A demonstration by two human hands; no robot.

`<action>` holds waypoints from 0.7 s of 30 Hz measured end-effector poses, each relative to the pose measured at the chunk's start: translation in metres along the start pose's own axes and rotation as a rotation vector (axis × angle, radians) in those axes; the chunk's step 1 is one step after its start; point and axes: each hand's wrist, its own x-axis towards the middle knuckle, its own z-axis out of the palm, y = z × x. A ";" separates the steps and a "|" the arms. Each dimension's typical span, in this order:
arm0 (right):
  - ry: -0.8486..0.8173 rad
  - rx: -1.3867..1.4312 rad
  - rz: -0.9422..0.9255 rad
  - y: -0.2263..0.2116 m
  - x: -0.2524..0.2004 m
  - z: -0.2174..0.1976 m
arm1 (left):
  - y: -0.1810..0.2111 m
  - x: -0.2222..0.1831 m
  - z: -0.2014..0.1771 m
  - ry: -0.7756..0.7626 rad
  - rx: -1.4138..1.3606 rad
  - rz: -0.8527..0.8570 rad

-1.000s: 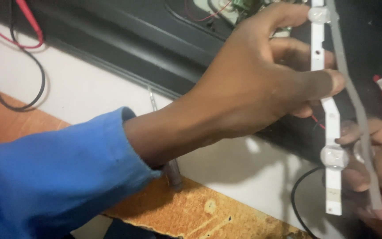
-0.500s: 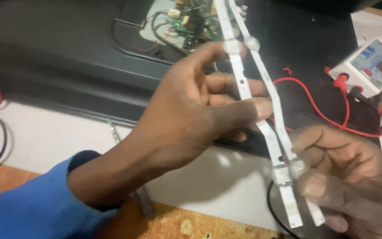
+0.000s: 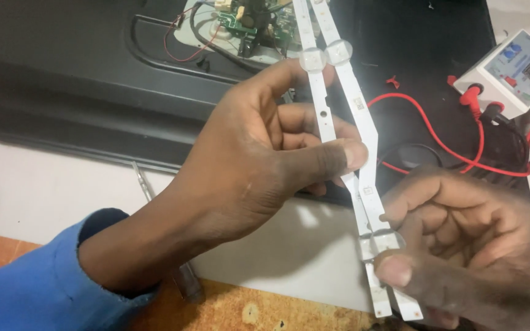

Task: Inspecting and testing LED backlight strips from a disassembled television using a multimeter and an LED tester.

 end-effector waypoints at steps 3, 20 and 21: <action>-0.126 0.055 -0.054 -0.004 -0.001 -0.001 | 0.005 -0.001 0.001 0.037 0.028 -0.004; -0.119 -0.026 -0.125 0.005 -0.008 -0.013 | 0.004 -0.004 -0.007 0.037 -0.075 0.095; -0.119 -0.026 -0.125 0.007 -0.007 -0.019 | 0.001 -0.004 -0.008 0.037 -0.075 0.095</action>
